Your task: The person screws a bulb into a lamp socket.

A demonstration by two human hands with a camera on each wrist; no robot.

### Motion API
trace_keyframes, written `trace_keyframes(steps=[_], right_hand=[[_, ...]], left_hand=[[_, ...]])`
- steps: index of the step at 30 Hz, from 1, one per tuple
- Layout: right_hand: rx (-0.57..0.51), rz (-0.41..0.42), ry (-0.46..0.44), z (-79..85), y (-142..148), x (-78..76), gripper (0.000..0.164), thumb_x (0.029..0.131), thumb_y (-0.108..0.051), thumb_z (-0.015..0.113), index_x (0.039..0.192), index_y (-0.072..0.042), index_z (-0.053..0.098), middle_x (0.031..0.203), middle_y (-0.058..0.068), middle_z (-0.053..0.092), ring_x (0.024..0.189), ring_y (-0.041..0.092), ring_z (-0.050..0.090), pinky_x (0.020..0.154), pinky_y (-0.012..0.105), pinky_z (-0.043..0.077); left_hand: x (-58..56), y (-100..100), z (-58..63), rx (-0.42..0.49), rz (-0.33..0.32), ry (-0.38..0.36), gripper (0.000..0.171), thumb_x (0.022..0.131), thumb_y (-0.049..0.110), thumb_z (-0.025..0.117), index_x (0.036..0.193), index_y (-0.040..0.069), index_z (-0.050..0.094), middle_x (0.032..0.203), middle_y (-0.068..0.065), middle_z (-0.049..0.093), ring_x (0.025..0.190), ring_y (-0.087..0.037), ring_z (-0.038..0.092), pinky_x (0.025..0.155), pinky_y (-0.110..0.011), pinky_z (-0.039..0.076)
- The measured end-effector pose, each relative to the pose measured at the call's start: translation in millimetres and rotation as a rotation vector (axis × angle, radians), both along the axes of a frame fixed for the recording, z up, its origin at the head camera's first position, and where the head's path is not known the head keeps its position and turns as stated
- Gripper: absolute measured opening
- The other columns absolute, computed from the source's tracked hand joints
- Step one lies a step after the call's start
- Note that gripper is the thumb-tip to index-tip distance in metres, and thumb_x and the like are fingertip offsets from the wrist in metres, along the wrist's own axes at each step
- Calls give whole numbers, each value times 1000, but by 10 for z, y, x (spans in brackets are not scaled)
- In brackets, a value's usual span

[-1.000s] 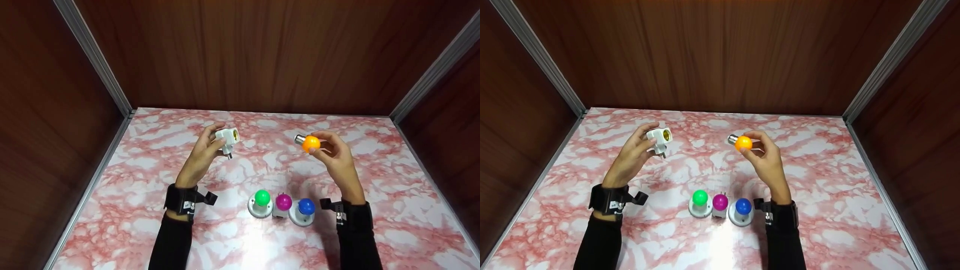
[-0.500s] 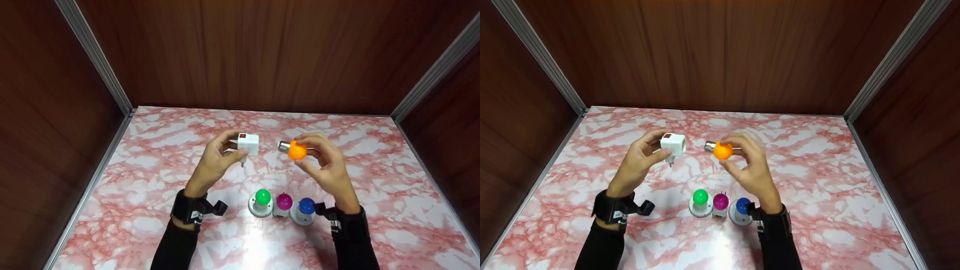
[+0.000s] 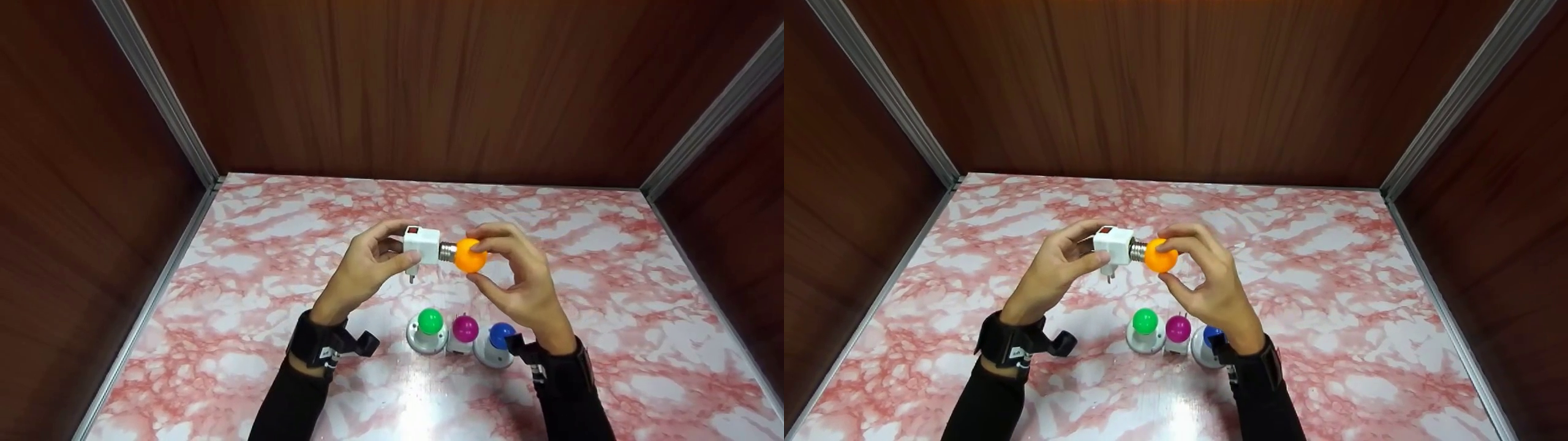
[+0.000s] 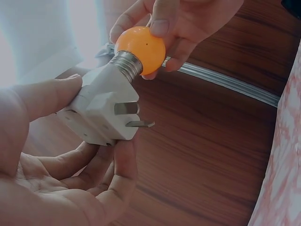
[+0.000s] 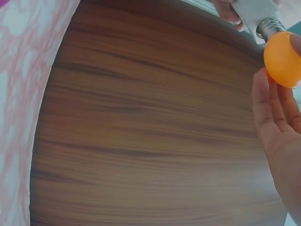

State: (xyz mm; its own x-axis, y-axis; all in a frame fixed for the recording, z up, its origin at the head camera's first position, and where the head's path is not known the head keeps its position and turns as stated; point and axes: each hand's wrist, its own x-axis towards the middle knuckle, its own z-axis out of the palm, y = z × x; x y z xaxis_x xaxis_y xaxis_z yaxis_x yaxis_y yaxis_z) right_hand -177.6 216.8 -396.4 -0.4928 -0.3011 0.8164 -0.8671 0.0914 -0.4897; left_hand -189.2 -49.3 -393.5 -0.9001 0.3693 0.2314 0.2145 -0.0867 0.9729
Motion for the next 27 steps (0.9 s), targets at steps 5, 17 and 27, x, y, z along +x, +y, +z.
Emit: trace_keyframes(steps=[5,17,27], right_hand=[[-8,-11,42,-7,-4,-11,41,73,18,85,110,10,69,120,30,65,119,23,68,105,23,60],[17,-55,101,-13,3,-28,29,86,-5,87,107,5,70,119,28,68,117,25,68,107,22,58],[13,-17,81,-13,17,-25,36,78,10,86,109,8,69,120,29,67,118,25,67,107,23,59]], left_hand=[[22,29,0,-3,-12,17,49,98,12,76,144,3,60,132,-19,66,109,-19,68,93,-21,60],[62,92,15,-18,-14,44,51,97,8,76,145,2,59,135,-20,65,108,-19,68,91,-21,61],[77,110,-1,-25,12,99,53,93,9,81,143,5,61,131,-17,67,113,-21,67,98,-23,59]])
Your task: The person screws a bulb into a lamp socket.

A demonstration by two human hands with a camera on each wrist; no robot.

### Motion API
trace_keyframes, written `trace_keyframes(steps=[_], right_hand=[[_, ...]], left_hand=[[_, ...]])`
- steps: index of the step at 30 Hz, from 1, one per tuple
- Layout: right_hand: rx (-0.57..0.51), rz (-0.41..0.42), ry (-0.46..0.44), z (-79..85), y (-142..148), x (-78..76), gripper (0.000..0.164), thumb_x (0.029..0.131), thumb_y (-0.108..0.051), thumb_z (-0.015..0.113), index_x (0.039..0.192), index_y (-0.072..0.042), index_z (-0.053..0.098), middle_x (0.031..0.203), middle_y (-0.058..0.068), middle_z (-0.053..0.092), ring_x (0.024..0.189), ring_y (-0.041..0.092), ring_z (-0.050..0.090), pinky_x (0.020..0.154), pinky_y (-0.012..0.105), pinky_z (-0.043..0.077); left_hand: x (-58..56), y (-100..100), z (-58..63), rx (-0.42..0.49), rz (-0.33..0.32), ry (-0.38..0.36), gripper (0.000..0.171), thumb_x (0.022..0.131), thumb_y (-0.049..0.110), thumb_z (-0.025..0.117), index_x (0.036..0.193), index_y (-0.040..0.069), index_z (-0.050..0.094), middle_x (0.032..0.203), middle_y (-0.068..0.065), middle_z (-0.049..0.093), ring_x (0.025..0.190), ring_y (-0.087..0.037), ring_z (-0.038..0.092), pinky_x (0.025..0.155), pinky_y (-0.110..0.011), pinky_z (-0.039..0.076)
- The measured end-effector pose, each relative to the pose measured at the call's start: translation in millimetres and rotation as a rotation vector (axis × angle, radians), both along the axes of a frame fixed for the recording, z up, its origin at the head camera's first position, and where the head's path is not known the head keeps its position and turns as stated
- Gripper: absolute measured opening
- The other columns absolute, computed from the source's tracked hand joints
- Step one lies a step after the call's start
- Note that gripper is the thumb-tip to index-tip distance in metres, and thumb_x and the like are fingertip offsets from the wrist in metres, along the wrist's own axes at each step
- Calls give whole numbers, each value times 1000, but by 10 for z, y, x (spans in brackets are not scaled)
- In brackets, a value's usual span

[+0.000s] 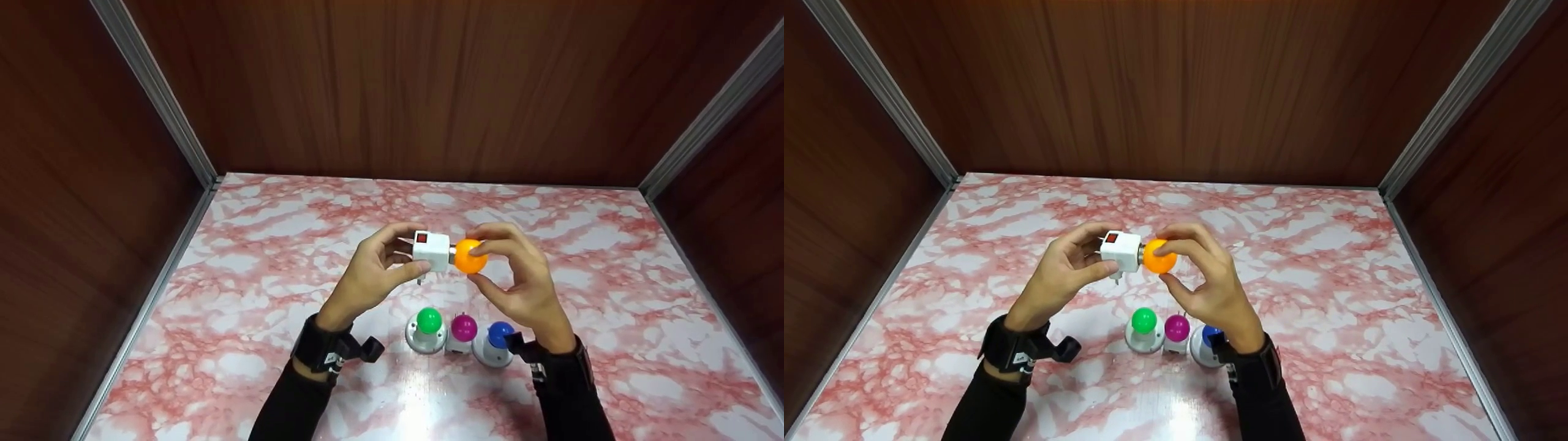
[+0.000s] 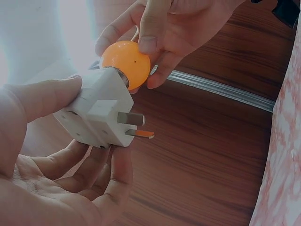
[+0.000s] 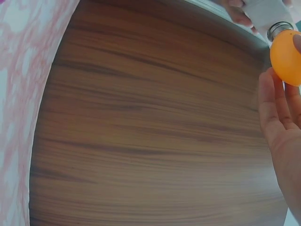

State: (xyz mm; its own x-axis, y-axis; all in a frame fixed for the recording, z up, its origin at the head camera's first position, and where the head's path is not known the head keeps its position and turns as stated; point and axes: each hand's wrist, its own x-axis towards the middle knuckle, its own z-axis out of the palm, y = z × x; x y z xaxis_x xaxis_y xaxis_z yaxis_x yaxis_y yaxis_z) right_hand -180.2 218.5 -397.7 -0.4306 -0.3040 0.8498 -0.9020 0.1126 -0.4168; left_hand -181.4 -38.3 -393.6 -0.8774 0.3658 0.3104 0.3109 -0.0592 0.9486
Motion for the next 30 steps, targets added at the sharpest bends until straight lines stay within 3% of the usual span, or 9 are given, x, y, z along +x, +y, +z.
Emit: trace_keyframes(steps=[9,16,30], right_hand=[[-32,77,-94,9,9,15,43,74,22,79,114,13,66,123,30,64,120,24,67,109,26,59],[-32,77,-167,9,24,32,49,73,25,75,120,14,64,124,27,65,121,22,68,112,27,58],[-43,105,-144,16,33,31,48,70,29,75,115,15,64,124,29,63,120,22,68,110,26,59]], left_hand=[[-1,8,4,-5,-3,43,53,92,9,82,141,5,62,130,-18,68,111,-22,68,98,-25,60],[5,10,-6,7,-2,50,55,90,7,84,140,4,62,131,-18,67,115,-22,67,100,-26,60],[13,23,-12,11,-13,7,54,92,7,82,141,0,60,128,-21,66,106,-22,70,94,-25,62]])
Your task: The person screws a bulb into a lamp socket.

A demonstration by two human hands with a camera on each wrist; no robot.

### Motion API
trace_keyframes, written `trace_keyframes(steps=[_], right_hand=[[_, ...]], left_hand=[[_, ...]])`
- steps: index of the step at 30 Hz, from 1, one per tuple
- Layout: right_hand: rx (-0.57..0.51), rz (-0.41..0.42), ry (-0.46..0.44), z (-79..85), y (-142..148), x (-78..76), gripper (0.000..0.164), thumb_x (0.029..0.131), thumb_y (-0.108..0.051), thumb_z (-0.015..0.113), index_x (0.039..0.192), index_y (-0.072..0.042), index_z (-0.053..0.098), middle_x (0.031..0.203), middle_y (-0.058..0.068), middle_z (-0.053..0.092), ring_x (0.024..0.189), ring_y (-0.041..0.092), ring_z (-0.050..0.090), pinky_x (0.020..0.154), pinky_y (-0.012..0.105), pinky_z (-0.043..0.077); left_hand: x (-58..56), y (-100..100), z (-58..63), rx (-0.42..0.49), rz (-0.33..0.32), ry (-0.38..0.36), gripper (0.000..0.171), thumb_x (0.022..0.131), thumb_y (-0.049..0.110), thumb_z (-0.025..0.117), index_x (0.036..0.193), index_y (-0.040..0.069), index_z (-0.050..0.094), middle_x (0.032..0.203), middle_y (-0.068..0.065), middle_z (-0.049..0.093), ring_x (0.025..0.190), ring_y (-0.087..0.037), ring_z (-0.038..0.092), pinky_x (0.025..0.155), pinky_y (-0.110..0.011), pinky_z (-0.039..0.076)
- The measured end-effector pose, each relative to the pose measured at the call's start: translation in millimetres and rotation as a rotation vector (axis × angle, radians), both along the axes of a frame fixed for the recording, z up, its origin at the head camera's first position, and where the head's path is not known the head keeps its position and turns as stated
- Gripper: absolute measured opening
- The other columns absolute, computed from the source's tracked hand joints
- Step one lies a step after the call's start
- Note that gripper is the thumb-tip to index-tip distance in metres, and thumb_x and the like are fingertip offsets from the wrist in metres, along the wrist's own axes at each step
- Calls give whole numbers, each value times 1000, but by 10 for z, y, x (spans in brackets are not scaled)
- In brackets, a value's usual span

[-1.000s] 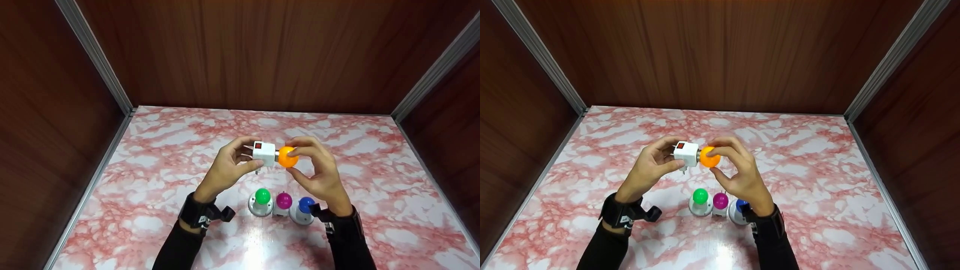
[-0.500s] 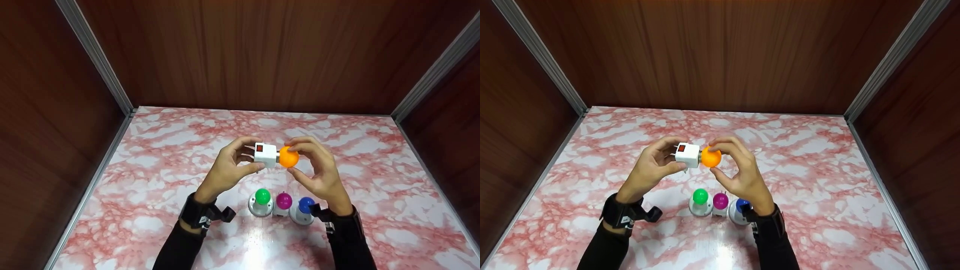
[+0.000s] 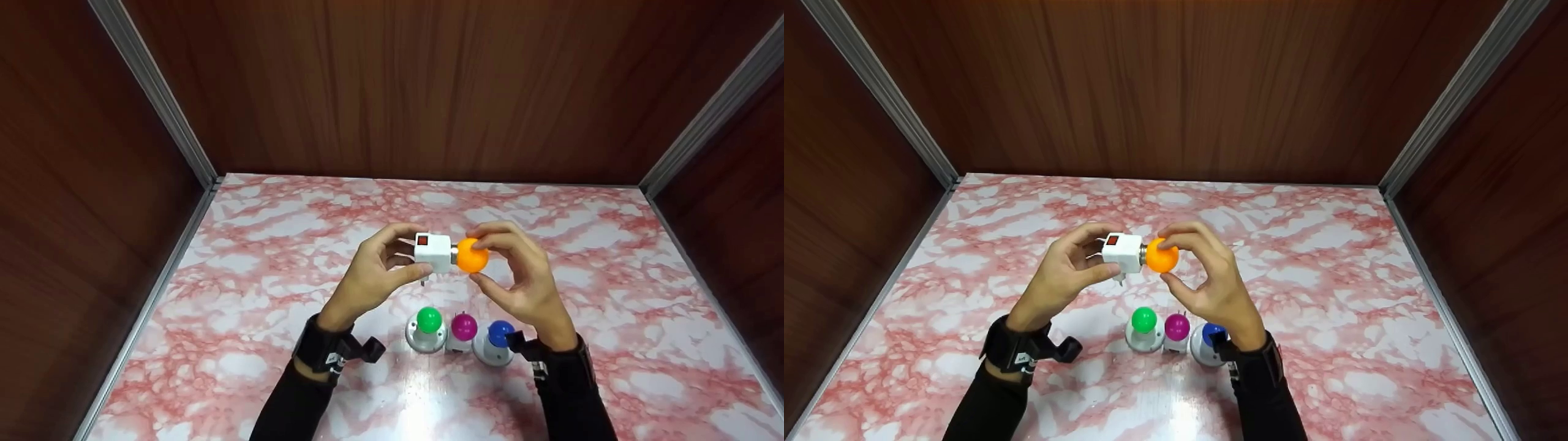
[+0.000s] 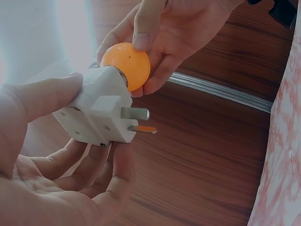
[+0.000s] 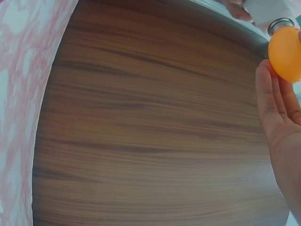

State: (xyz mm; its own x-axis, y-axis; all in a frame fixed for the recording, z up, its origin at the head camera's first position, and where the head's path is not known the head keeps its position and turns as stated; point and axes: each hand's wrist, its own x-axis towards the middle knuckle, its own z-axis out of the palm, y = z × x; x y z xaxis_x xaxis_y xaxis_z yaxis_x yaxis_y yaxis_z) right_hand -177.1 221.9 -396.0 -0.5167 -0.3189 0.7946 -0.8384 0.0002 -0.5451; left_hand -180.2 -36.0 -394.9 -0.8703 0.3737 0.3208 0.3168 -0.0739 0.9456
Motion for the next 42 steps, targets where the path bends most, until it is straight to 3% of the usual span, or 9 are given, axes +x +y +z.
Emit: trace_keyframes(steps=[9,19,23,27,31,34,39,42], right_hand=[[-2,-28,-37,-8,-4,2,51,71,28,76,118,14,64,123,24,66,119,20,68,108,24,59],[57,-92,-139,-30,27,6,46,81,19,75,125,10,64,121,8,72,109,13,72,99,20,61],[84,-143,-198,-31,32,14,43,84,17,71,126,9,64,119,-5,73,102,7,72,94,17,62],[83,-185,-241,-39,22,17,38,88,16,69,125,9,66,117,-8,73,97,6,72,92,16,62],[83,-227,-298,-34,9,26,32,92,13,67,123,7,69,113,-8,75,96,5,74,91,16,63],[96,-262,-326,-21,1,31,27,95,9,66,122,5,70,108,1,78,92,4,74,85,16,64],[107,-285,-314,-6,-2,34,22,98,8,64,120,6,68,98,20,78,79,4,73,71,18,64],[98,-279,-293,-3,-7,33,22,98,9,63,120,5,67,99,20,77,81,4,73,75,18,64]], left_hand=[[-11,5,-6,19,20,62,58,87,2,85,139,-4,60,129,-21,67,113,-21,67,101,-27,61],[-5,21,-14,-1,42,113,58,83,0,88,135,-2,62,125,-22,70,114,-25,69,100,-28,61],[-16,32,-36,-9,41,131,58,83,-2,87,135,-1,62,125,-21,71,114,-28,69,100,-30,61],[-31,46,-52,-23,43,138,58,82,-1,88,134,-1,63,125,-20,71,114,-27,69,101,-31,61],[-44,55,-72,-32,46,136,58,82,1,89,133,-1,63,125,-20,70,114,-25,69,102,-31,61],[-48,62,-82,-36,43,132,57,82,1,89,133,-1,63,126,-21,70,114,-25,69,102,-30,61],[-48,69,-79,-29,25,99,58,84,2,88,135,-2,60,128,-22,67,112,-26,70,102,-28,61],[-48,69,-76,-18,16,69,59,85,2,87,136,-3,59,130,-22,65,112,-25,69,102,-27,62]])
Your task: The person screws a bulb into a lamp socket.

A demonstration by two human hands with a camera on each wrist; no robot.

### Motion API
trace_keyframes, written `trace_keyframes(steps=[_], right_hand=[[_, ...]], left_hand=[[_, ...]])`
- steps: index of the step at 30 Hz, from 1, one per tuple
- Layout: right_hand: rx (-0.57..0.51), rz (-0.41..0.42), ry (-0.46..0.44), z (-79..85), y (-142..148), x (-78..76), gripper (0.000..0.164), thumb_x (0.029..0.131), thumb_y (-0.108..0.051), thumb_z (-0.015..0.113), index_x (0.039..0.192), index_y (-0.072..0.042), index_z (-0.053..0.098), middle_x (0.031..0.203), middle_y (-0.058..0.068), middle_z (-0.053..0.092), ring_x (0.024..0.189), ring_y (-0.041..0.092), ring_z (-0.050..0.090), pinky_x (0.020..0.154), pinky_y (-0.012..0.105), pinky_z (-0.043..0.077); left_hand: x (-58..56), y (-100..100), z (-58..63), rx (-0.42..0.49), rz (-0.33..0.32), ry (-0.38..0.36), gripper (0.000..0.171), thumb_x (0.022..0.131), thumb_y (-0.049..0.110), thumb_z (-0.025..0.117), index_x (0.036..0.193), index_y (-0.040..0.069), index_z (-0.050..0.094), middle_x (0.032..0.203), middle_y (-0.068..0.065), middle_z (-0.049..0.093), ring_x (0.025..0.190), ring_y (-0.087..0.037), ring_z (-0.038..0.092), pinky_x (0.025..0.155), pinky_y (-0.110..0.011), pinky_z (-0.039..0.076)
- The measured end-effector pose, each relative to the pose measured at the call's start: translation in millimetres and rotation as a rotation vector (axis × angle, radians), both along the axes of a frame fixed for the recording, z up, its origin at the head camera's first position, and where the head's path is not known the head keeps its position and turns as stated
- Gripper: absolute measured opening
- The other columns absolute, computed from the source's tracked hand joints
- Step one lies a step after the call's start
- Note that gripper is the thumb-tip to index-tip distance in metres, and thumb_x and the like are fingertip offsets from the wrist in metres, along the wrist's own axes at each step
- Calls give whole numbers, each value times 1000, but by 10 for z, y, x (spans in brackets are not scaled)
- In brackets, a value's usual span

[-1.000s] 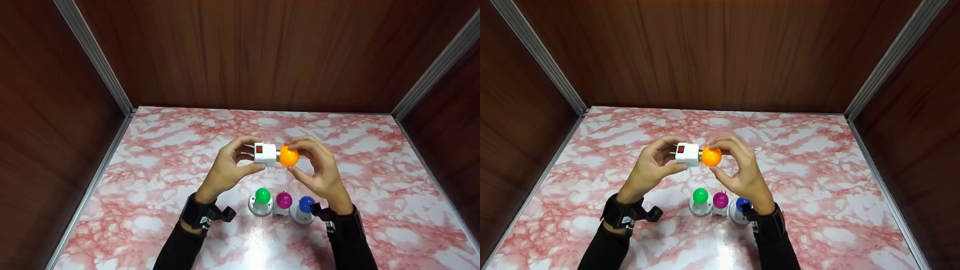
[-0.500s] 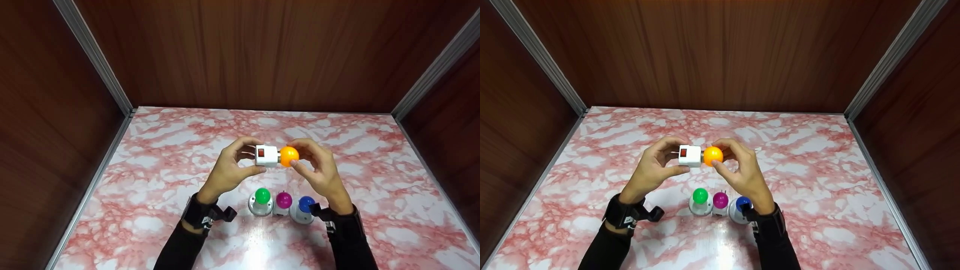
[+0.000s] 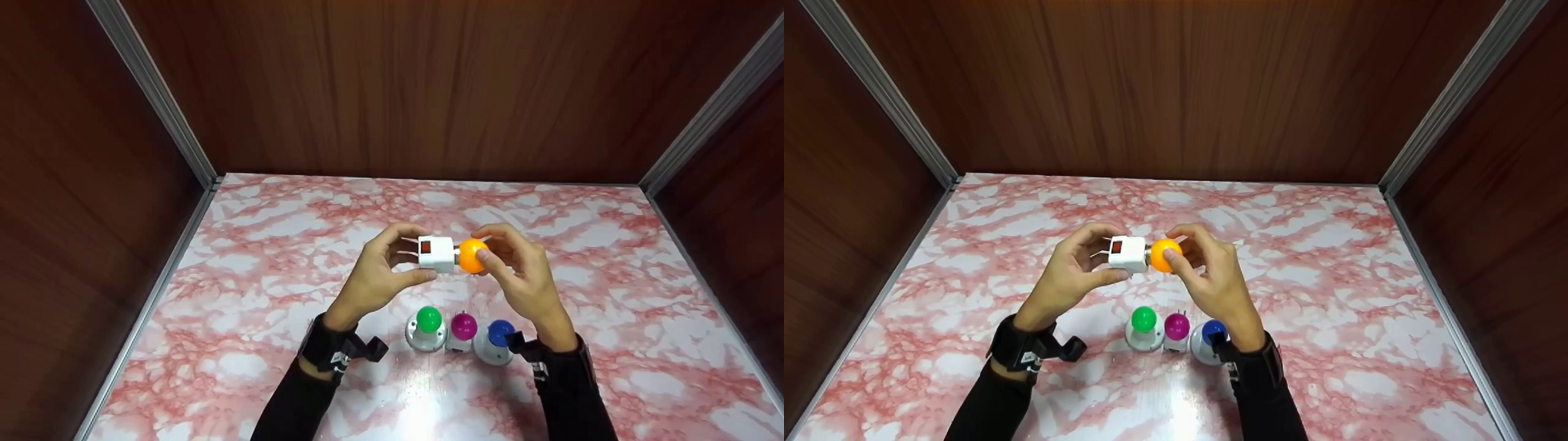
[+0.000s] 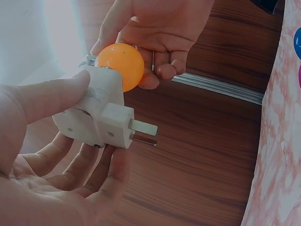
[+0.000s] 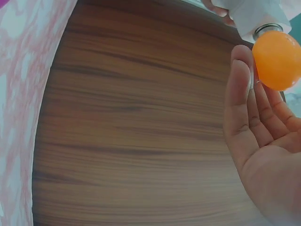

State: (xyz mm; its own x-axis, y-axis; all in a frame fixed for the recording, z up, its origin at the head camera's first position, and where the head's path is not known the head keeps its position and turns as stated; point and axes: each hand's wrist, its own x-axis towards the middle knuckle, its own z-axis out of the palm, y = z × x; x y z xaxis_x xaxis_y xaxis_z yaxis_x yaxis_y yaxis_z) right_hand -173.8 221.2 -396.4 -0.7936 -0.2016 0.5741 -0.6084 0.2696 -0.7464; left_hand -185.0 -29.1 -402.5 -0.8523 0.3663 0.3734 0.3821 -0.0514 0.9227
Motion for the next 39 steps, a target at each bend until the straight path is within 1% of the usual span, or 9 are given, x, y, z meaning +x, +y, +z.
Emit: trace_keyframes(steps=[5,7,10,14,16,21,26,34,39], right_hand=[[-62,21,26,-7,-20,-2,26,98,12,63,123,10,64,114,-1,75,92,5,74,86,16,64],[-104,33,50,-12,-31,-2,27,97,14,64,123,12,62,120,-7,72,97,6,74,86,18,65],[-155,53,103,-13,-46,-10,21,95,16,66,116,14,63,124,-2,70,102,10,75,86,21,66],[-165,93,161,-14,-33,-24,12,95,12,69,106,12,68,125,10,70,106,16,75,86,25,66],[-153,126,166,-16,-9,-25,17,92,10,73,109,11,70,127,13,70,110,17,74,89,25,66],[-105,211,169,-12,42,-32,43,77,21,82,116,12,67,131,21,67,120,17,72,95,27,65],[-65,228,200,-19,45,-58,47,73,27,79,115,12,66,126,29,64,120,17,71,100,27,63],[-25,196,149,-41,51,-49,47,76,24,80,117,9,66,126,27,64,120,15,70,101,24,63],[11,181,119,-42,65,-47,51,77,20,82,124,7,65,127,20,67,121,12,69,101,22,62]], left_hand=[[0,1,5,12,-9,-22,59,86,1,86,137,-4,58,130,-22,64,112,-23,68,101,-26,62],[0,1,7,17,-8,-24,59,85,1,86,137,-4,58,129,-23,64,111,-23,68,100,-27,62],[0,3,9,17,-5,-28,58,85,1,87,136,-2,59,128,-22,64,111,-23,68,100,-28,62],[-5,0,12,17,-2,-33,58,86,3,86,136,-2,59,128,-22,63,111,-23,67,100,-28,62],[-6,-7,12,22,1,-36,59,86,2,86,137,-3,58,128,-22,63,111,-22,67,100,-27,62],[-10,-24,13,25,16,-46,58,85,2,87,136,-3,59,128,-22,64,111,-22,67,100,-26,62],[-13,-37,11,21,21,-47,58,85,3,87,135,1,60,128,-20,65,112,-21,67,101,-26,62],[-16,-50,20,14,10,-22,59,84,0,87,137,-4,59,129,-21,67,114,-21,67,101,-25,60],[-13,-54,24,24,9,0,60,82,-3,87,135,-6,59,127,-23,68,115,-23,68,103,-28,60]])
